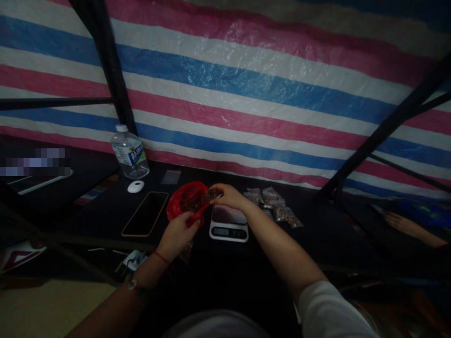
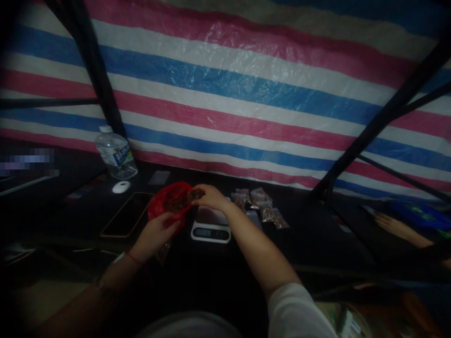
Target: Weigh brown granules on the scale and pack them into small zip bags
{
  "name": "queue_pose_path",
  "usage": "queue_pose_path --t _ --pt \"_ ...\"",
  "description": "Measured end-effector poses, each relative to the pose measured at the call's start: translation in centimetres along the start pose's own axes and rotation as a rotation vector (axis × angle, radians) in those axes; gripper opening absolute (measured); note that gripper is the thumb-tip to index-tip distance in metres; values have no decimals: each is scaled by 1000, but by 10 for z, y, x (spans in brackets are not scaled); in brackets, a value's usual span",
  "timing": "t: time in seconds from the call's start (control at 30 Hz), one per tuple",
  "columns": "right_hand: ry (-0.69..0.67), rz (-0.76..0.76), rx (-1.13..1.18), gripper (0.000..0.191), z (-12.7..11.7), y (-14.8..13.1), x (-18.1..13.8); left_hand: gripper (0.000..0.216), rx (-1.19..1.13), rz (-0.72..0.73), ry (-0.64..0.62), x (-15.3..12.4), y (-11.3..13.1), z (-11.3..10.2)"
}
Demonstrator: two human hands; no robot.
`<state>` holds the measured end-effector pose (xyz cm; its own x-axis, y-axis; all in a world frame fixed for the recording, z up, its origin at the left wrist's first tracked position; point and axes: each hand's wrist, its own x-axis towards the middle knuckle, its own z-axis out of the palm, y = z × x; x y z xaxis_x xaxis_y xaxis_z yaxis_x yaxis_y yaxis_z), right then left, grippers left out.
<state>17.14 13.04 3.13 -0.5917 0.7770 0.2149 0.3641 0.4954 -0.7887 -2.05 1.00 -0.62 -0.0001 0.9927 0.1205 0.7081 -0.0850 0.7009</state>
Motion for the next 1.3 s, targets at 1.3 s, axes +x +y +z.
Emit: queue_pose_path --t 1.3 --pt "-6 -9 -85 39 -11 -73 -147 46 -359 486 -514 -25 40 32"
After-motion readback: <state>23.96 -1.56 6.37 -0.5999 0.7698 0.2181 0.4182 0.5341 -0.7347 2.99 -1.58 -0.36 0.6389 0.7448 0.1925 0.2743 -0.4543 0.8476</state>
